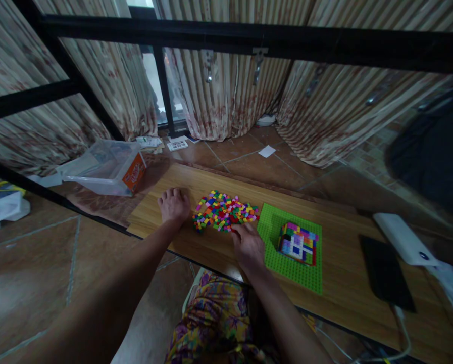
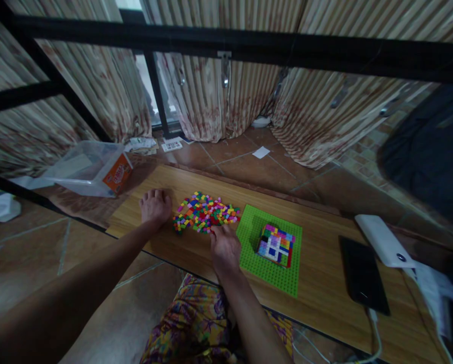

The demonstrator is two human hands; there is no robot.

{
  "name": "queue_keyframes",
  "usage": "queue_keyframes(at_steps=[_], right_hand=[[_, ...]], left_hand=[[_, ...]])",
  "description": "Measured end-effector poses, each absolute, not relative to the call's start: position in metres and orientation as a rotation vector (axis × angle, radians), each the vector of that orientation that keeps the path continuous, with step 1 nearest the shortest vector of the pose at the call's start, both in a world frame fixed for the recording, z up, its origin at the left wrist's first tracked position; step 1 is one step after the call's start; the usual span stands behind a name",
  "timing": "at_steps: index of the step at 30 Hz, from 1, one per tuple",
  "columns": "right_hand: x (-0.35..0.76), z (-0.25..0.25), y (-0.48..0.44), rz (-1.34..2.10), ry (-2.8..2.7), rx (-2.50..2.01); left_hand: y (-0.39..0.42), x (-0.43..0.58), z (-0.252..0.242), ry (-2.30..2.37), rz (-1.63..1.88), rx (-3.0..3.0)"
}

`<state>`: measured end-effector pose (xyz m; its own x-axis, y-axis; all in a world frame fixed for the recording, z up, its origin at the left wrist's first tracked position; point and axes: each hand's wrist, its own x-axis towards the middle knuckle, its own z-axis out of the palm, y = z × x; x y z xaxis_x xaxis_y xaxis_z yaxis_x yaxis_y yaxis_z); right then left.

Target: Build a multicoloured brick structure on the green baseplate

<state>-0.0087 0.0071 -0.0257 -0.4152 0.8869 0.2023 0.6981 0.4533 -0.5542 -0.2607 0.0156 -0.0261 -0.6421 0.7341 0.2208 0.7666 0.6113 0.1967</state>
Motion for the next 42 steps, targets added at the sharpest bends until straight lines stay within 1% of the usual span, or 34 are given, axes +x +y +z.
queue_keyframes(at_steps=[13, 28, 32, 36, 39, 42], right_hand=[[-0.01, -0.034, 0.011, 0.465, -2.204, -1.269], [-0.006, -0.031, -0.006, 0.316, -2.295, -1.301], [-0.003, -0.018, -0.014, 0.482, -2.149, -1.303], [0.024, 0.005, -0.019, 0.63, -1.913, -1.257], [0.061, 0.017, -0.015, 0.59, -1.767, -1.292], [0.103, 0.018, -0.003, 0.502, -1.668, -1.393]], left_hand=[[0.015, -0.259, -0.02, -2.757, -0.353, -1.264], [0.015, -0.261, -0.024, -2.705, -0.386, -1.274], [0.015, -0.263, -0.026, -2.691, -0.37, -1.274], [0.016, -0.264, -0.027, -2.694, -0.343, -1.267], [0.017, -0.264, -0.027, -2.704, -0.333, -1.266], [0.017, -0.263, -0.025, -2.71, -0.326, -1.268]])
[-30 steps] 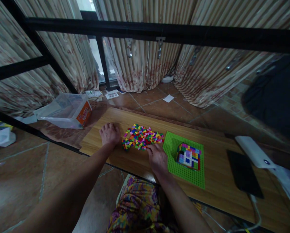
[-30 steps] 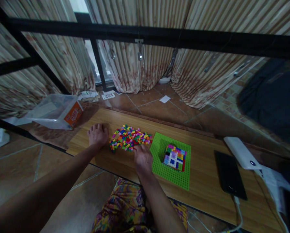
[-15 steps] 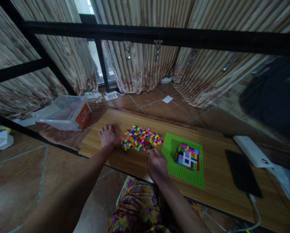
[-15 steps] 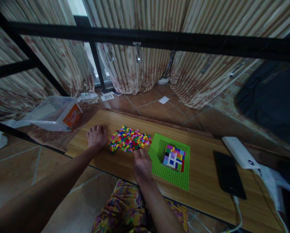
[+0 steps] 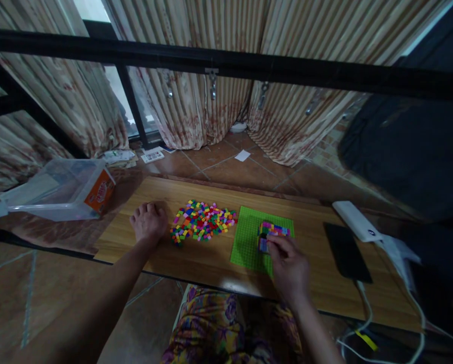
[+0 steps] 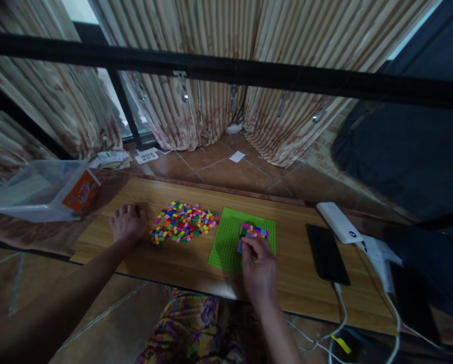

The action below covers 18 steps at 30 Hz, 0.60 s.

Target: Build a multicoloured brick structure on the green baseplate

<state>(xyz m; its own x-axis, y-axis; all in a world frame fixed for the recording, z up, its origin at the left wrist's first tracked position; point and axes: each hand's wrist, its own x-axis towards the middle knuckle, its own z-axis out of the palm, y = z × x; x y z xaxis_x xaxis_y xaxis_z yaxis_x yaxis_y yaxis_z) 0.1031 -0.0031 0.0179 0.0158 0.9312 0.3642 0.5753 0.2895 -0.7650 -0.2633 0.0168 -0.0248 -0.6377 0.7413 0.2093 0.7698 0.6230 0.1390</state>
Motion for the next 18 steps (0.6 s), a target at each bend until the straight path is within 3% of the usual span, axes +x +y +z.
queue_keyframes(at_steps=[18], right_hand=[[0.133, 0.003, 0.043, 0.221, -1.874, -1.588]], left_hand=[[0.018, -0.261, -0.021, -2.731, -0.302, -1.254]])
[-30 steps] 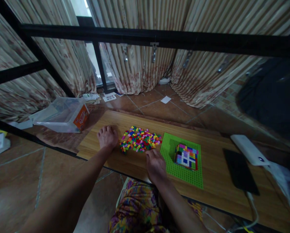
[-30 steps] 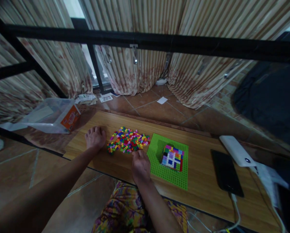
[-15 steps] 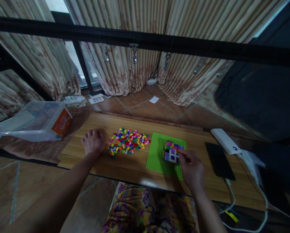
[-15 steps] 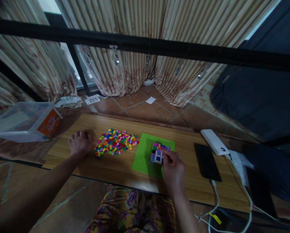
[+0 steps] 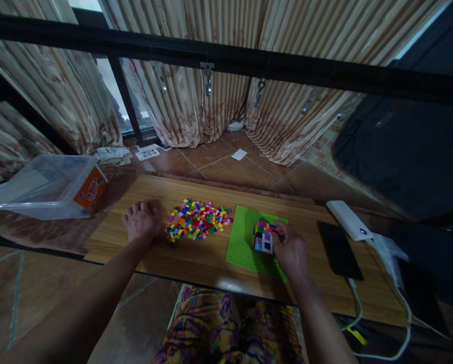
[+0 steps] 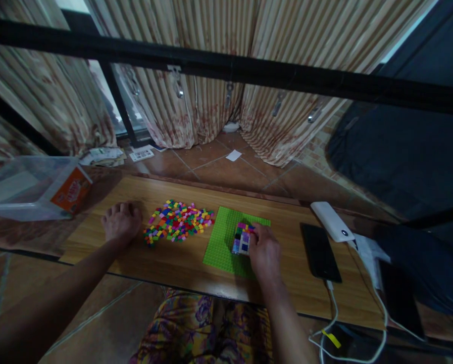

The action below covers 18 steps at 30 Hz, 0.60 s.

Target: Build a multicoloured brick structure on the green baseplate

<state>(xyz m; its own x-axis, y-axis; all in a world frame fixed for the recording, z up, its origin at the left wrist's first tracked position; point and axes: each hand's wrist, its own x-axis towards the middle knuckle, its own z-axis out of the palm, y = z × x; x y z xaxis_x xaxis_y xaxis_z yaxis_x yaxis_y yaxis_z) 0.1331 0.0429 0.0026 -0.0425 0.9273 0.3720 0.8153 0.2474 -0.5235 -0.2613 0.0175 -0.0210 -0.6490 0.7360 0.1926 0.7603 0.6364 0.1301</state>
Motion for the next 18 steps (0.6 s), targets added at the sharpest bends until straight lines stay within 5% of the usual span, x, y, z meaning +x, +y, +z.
queue_keyframes(at_steps=[18], right_hand=[[0.1315, 0.0018, 0.0437, 0.38, -1.584, -1.674]], left_hand=[[0.0166, -0.2623, -0.0234, -2.718, -0.331, -1.268]])
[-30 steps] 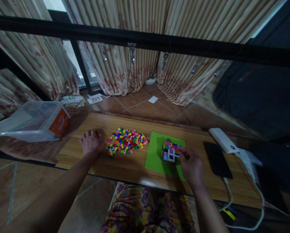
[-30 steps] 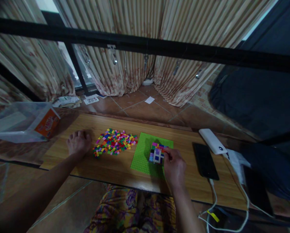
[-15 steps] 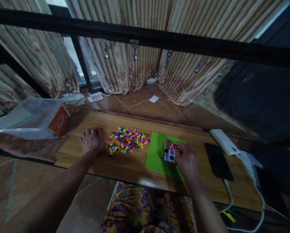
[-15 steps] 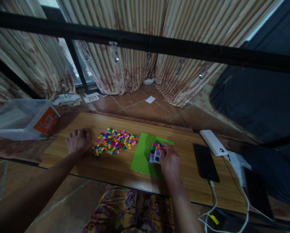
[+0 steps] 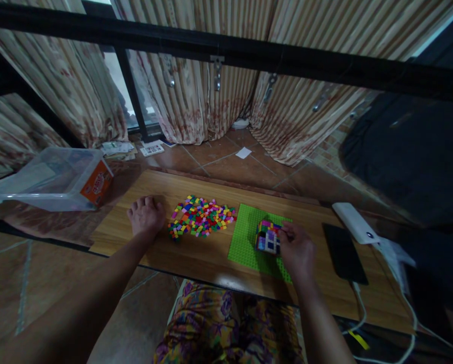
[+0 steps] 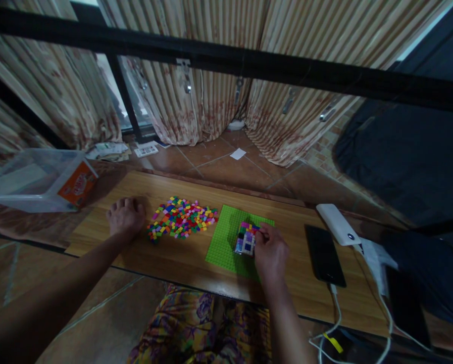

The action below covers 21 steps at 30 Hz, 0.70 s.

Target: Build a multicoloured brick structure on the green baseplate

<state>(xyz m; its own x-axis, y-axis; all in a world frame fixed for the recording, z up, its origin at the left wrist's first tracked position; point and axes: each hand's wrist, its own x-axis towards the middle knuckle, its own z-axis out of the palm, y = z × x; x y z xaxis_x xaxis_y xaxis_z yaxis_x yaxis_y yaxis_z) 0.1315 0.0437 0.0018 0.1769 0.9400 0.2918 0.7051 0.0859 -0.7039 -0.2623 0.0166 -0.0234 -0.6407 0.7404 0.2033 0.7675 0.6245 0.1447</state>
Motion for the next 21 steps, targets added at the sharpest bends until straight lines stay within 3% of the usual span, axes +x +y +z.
queue_keyframes(at_steps=[12, 21], right_hand=[[0.137, 0.0, 0.054, 0.69, -1.354, -1.674], [0.137, 0.004, 0.057, 0.671, -1.379, -1.693]], left_hand=[[0.018, -0.264, -0.026, -2.717, -0.298, -1.254], [0.017, -0.264, -0.028, -2.695, -0.326, -1.257]])
